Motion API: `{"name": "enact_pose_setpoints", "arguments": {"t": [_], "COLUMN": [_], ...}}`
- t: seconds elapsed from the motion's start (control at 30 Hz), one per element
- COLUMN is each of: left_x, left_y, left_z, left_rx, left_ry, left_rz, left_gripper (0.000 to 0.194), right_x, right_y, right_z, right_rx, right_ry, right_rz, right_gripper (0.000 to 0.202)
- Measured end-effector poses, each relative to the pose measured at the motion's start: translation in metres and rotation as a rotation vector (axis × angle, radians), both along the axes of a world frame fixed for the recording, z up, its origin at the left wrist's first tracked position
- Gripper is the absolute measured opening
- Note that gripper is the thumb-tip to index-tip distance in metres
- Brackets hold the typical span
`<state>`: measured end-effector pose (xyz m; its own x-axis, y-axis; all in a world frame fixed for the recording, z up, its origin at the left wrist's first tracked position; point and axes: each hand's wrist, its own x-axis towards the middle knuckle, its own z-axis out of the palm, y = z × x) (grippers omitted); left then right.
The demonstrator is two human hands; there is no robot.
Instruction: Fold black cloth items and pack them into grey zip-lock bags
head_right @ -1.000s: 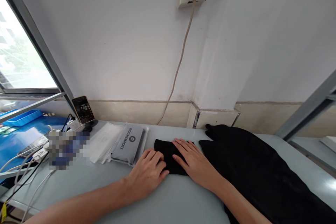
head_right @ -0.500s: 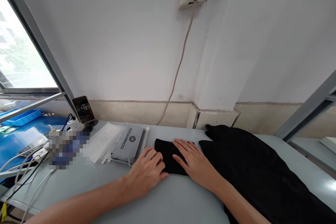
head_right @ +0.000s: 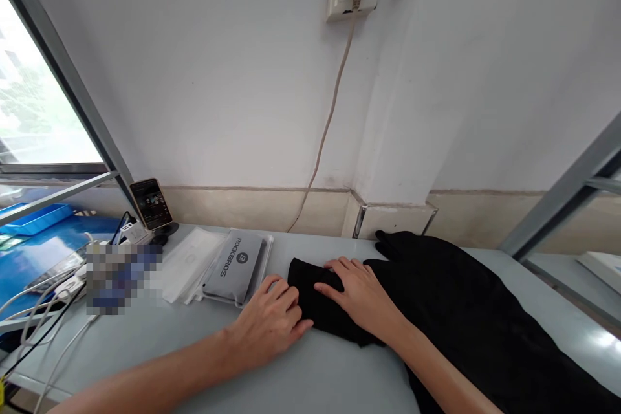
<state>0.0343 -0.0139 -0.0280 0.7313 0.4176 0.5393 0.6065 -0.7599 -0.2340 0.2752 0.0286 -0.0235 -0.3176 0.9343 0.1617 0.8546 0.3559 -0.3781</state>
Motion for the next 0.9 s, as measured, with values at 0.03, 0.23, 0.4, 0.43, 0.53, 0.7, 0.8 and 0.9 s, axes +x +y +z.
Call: {"name": "enact_pose_setpoints", "arguments": {"t": [0.03, 0.23, 0.4, 0.43, 0.53, 0.7, 0.8, 0.9], "left_x": [0.000, 0.001, 0.000, 0.000, -0.002, -0.004, -0.003, -0.004], "left_y": [0.000, 0.001, 0.000, 0.000, 0.002, 0.005, 0.004, 0.003], "left_z": [0.000, 0.000, 0.000, 0.000, 0.000, 0.001, 0.001, 0.010], "left_rx": [0.004, 0.017, 0.006, 0.003, -0.003, -0.037, -0.065, -0.100], "left_ry": [-0.006, -0.026, -0.030, -0.031, -0.022, -0.011, -0.021, -0.046], "left_rz": [-0.002, -0.008, -0.013, -0.011, 0.002, 0.045, 0.065, 0.075], "left_gripper": [0.029, 0.029, 0.028, 0.028, 0.028, 0.022, 0.021, 0.020], "right_x": [0.001, 0.005, 0.011, 0.012, 0.014, 0.014, 0.013, 0.013], "right_y": [0.000, -0.002, -0.002, -0.002, -0.005, -0.013, -0.018, -0.020], "right_z": [0.003, 0.014, 0.019, 0.021, 0.030, 0.044, 0.047, 0.047], "right_rx": [-0.069, -0.403, -0.469, -0.516, -0.728, -0.959, -0.949, -0.979], "right_ry": [0.005, 0.117, 0.362, 0.416, 0.619, 0.814, 0.832, 0.859], "right_rz": [-0.032, -0.042, -0.093, -0.120, -0.130, -0.097, -0.168, -0.101], "right_gripper": [0.053, 0.059, 0.072, 0.076, 0.075, 0.038, 0.034, 0.040]}}
